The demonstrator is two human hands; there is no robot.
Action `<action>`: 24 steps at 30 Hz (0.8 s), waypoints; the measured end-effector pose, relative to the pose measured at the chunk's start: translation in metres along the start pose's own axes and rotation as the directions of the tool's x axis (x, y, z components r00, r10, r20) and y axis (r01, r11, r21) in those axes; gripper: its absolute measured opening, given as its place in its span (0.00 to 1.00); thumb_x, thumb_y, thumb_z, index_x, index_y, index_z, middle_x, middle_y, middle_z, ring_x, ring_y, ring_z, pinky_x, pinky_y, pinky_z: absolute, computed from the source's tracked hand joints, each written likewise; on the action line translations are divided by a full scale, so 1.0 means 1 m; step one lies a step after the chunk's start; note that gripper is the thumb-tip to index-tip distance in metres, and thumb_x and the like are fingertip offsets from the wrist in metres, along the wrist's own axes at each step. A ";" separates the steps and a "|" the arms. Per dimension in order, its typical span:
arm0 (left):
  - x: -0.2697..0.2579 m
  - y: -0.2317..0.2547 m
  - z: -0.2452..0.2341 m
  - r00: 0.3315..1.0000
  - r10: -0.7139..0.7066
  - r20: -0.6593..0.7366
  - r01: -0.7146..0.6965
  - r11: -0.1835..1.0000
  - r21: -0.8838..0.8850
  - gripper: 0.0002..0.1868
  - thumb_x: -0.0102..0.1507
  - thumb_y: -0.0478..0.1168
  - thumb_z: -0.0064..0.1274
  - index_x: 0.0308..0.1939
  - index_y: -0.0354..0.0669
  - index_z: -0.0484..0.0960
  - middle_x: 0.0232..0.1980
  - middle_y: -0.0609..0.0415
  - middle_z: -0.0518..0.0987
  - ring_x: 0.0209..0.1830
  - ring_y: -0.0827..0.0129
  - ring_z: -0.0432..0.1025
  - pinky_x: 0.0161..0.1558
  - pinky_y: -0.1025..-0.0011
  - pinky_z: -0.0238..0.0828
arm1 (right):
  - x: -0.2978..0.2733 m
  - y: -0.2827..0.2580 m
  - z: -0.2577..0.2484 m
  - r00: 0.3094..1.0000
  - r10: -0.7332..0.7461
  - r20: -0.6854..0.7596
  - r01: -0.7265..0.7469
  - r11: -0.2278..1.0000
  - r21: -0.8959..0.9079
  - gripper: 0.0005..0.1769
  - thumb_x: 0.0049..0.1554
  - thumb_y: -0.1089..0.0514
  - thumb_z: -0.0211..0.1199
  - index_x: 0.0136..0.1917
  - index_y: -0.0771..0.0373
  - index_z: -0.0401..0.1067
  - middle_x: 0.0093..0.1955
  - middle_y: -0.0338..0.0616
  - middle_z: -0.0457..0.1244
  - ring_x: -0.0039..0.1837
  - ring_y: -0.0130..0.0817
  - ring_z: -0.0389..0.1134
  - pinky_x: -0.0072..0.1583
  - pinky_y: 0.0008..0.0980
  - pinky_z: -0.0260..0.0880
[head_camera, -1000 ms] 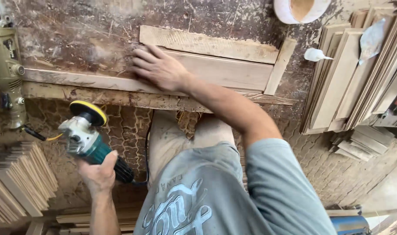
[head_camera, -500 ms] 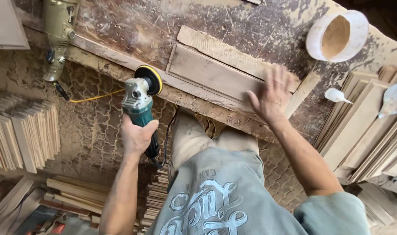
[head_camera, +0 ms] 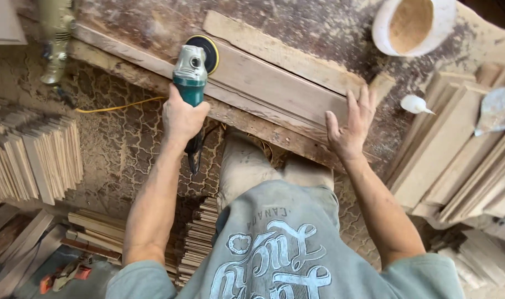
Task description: Sanding wooden planks with a power tool and applying wood glue.
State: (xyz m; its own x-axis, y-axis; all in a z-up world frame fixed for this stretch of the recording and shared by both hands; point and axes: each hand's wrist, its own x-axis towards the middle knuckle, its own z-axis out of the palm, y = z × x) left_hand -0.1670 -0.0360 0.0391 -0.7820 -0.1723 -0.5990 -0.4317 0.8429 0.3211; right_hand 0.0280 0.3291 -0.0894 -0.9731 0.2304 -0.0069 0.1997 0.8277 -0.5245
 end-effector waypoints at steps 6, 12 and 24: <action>-0.064 0.050 0.075 0.979 -0.017 0.205 -0.043 0.957 0.286 0.44 0.55 0.48 0.59 0.69 0.31 0.58 0.46 0.39 0.79 0.42 0.49 0.79 0.44 0.54 0.78 | -0.078 0.018 -0.033 0.943 0.320 -0.089 -0.300 0.935 0.187 0.28 0.64 0.58 0.64 0.75 0.67 0.64 0.80 0.59 0.54 0.84 0.56 0.49 0.83 0.52 0.48; -0.107 0.090 0.170 0.831 0.286 0.477 -0.472 0.816 0.333 0.41 0.57 0.49 0.61 0.66 0.32 0.58 0.51 0.36 0.76 0.49 0.45 0.77 0.47 0.51 0.77 | -0.086 0.012 -0.024 0.881 0.448 -0.149 -0.368 0.849 0.379 0.23 0.64 0.58 0.64 0.71 0.64 0.68 0.69 0.52 0.65 0.71 0.47 0.64 0.74 0.43 0.64; -0.022 0.023 0.037 0.995 -0.077 0.071 0.064 0.983 0.172 0.38 0.53 0.42 0.57 0.65 0.35 0.62 0.45 0.46 0.76 0.39 0.57 0.78 0.39 0.58 0.79 | 0.003 0.045 -0.020 0.680 0.698 0.223 -0.717 0.697 0.008 0.25 0.58 0.37 0.75 0.41 0.59 0.72 0.37 0.39 0.66 0.38 0.29 0.65 0.42 0.34 0.71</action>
State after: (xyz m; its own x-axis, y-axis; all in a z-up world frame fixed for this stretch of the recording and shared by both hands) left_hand -0.1435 0.0059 0.0328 -0.7129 -0.1999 -0.6722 -0.3966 0.9055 0.1513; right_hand 0.0365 0.3767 -0.0960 -0.5484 0.6204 -0.5607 0.8362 0.4070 -0.3676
